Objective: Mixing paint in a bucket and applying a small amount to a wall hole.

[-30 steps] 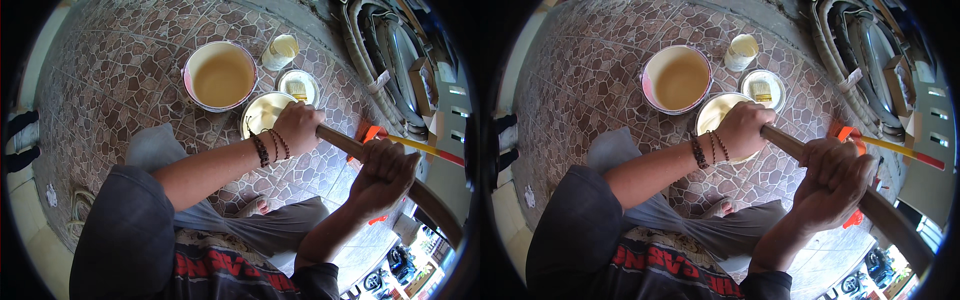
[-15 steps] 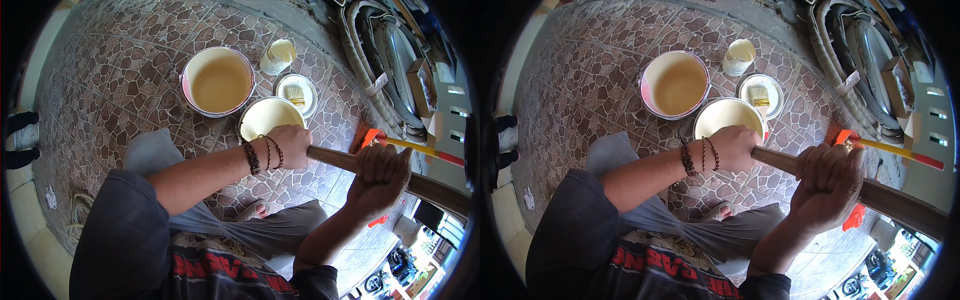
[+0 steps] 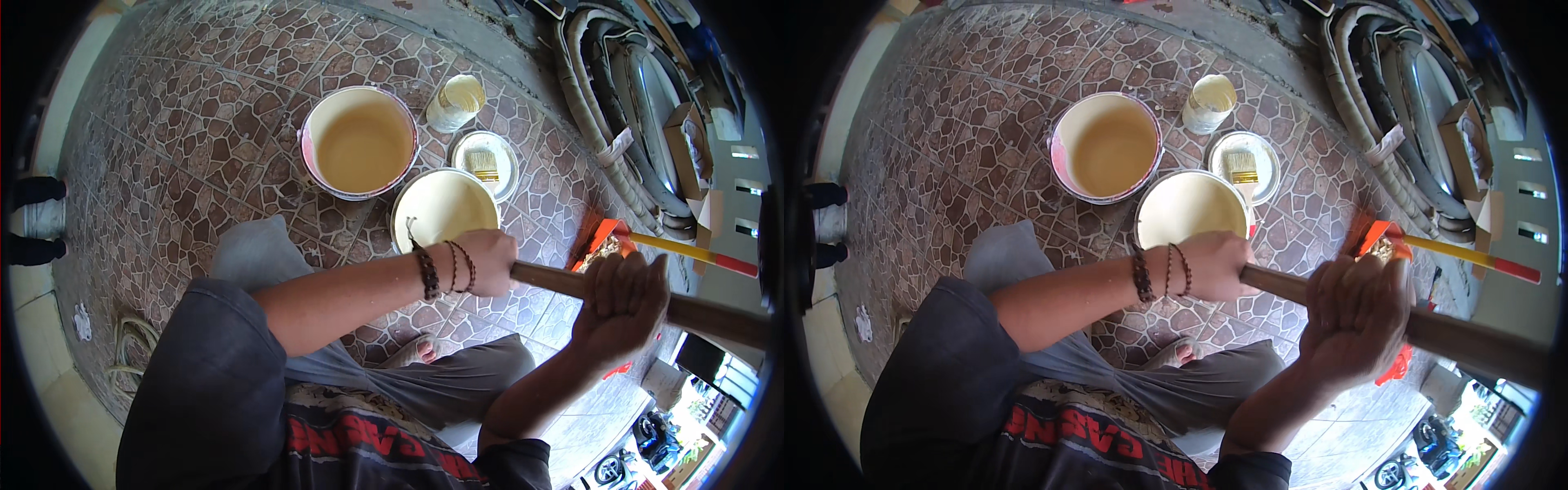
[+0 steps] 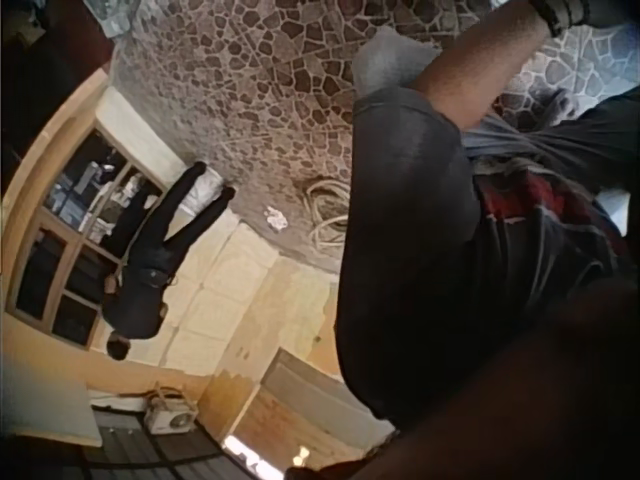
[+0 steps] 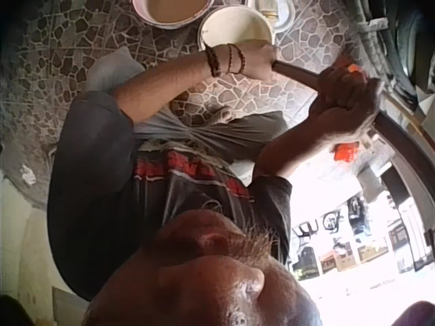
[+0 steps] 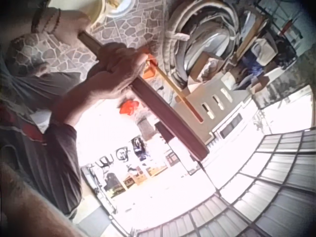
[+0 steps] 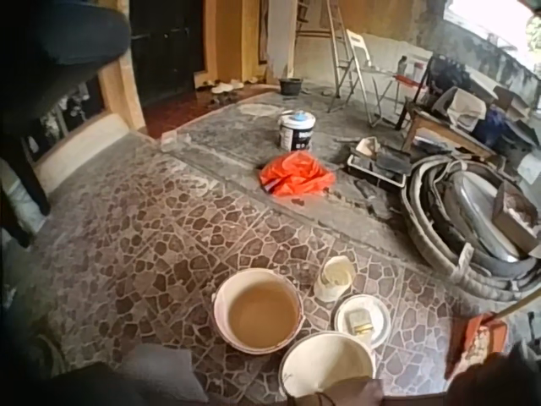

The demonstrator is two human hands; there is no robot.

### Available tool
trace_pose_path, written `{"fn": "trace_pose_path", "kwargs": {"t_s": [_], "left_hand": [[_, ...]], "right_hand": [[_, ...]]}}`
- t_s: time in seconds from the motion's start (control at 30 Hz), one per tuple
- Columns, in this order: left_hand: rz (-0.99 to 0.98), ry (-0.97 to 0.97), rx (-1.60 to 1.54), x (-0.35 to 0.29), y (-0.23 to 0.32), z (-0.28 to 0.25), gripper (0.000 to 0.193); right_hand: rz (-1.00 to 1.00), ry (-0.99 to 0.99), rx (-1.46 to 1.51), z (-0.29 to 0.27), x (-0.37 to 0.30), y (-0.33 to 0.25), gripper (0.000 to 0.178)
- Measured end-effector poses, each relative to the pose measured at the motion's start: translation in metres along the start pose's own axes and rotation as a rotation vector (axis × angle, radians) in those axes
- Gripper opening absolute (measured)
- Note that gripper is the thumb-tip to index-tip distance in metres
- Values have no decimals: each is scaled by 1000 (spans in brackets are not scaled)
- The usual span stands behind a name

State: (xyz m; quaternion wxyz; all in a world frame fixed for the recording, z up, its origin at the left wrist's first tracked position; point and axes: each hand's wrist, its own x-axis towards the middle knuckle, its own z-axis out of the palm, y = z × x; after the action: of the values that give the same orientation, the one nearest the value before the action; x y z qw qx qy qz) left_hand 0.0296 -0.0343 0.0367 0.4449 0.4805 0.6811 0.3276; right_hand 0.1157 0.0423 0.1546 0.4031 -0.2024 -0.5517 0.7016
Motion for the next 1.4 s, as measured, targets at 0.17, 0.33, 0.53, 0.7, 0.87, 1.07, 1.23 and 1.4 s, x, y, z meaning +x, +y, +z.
{"fn": "trace_pose_path", "kwargs": {"t_s": [0.17,0.33,0.53,0.7,0.87,1.07,1.23,1.4], "left_hand": [[66,161,139,7,-13,-11,25],[225,766,415,26,-12,8,25],[83,296,178,6,10,24,21],[16,147,222,-10,8,1,23],[-69,293,404,0,-3,-12,20],[132,517,278,23,-1,8,13],[84,225,156,5,6,21,17],[-42,109,331,-9,2,-17,19]], "right_hand": [[-81,42,-23,0,7,15,40],[-239,71,-185,3,-2,13,43],[-171,116,-200,1,-12,-4,39],[-59,-42,-10,5,-7,4,38],[-130,39,-6,5,-1,17,40],[-250,143,-328,10,-11,6,41],[-157,137,-333,8,-15,-6,39],[-95,18,-15,8,-3,11,35]]}}
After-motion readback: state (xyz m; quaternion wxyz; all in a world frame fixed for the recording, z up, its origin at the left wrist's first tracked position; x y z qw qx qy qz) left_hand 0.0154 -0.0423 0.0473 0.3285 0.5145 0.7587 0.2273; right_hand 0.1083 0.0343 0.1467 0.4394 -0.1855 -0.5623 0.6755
